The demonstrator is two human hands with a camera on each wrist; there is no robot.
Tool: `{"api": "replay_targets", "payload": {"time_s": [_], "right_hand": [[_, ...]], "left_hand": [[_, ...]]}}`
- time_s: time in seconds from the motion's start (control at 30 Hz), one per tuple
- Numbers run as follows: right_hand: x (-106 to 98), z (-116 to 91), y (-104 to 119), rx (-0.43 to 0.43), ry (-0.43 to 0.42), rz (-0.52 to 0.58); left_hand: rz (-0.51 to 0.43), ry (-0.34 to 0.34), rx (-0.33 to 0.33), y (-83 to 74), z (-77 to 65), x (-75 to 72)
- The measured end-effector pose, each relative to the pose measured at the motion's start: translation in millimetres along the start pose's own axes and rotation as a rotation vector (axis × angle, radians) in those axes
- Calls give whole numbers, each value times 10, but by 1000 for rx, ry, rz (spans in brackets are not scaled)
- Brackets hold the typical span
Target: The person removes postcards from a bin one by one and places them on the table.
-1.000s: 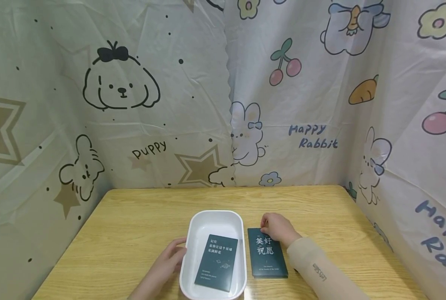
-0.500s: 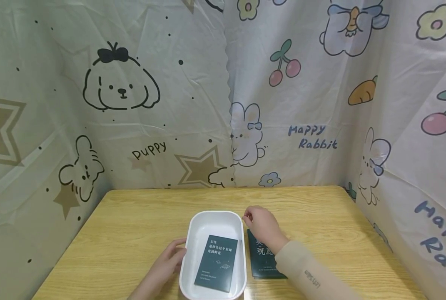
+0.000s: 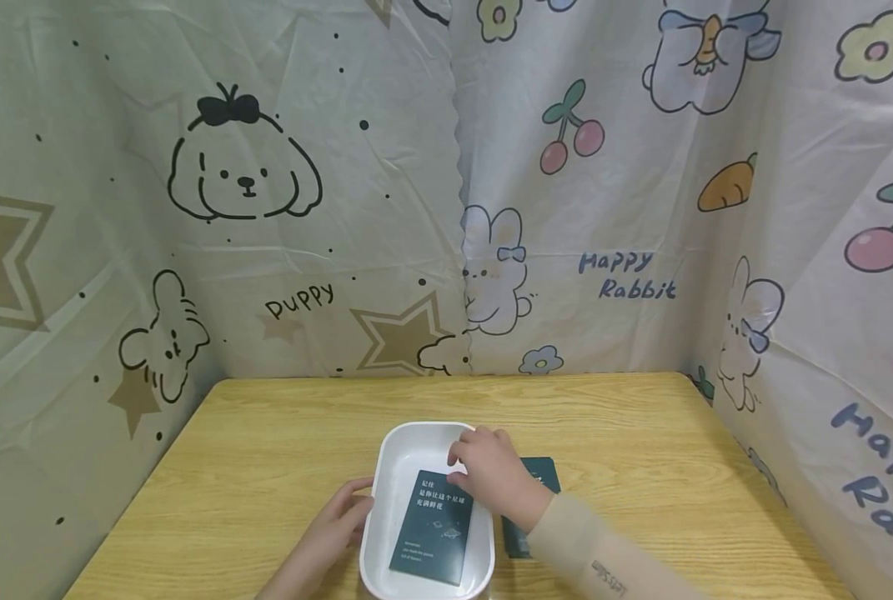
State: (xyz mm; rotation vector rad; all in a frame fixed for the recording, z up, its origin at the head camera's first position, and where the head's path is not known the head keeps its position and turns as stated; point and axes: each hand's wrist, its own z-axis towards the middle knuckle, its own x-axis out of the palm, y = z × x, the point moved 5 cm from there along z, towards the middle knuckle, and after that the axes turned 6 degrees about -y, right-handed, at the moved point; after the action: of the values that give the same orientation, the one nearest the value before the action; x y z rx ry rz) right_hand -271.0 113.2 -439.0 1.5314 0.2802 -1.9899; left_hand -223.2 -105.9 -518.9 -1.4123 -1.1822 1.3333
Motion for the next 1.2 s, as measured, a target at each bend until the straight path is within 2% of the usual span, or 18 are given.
{"api": "replay_targets", "payload": {"time_s": [0.27,0.47,0.83,1.2], "right_hand": [[208,2,72,-46,90,28],[315,12,111,-24,166,-18],[350,27,113,51,236,-92],[371,9,113,50,274,-119]], "left_hand": [[14,5,-16,6,-2,3],[5,2,-17,21,7,5],[-15,11,-15,23,10,9],[-12,13,-13,4,2,5]]}}
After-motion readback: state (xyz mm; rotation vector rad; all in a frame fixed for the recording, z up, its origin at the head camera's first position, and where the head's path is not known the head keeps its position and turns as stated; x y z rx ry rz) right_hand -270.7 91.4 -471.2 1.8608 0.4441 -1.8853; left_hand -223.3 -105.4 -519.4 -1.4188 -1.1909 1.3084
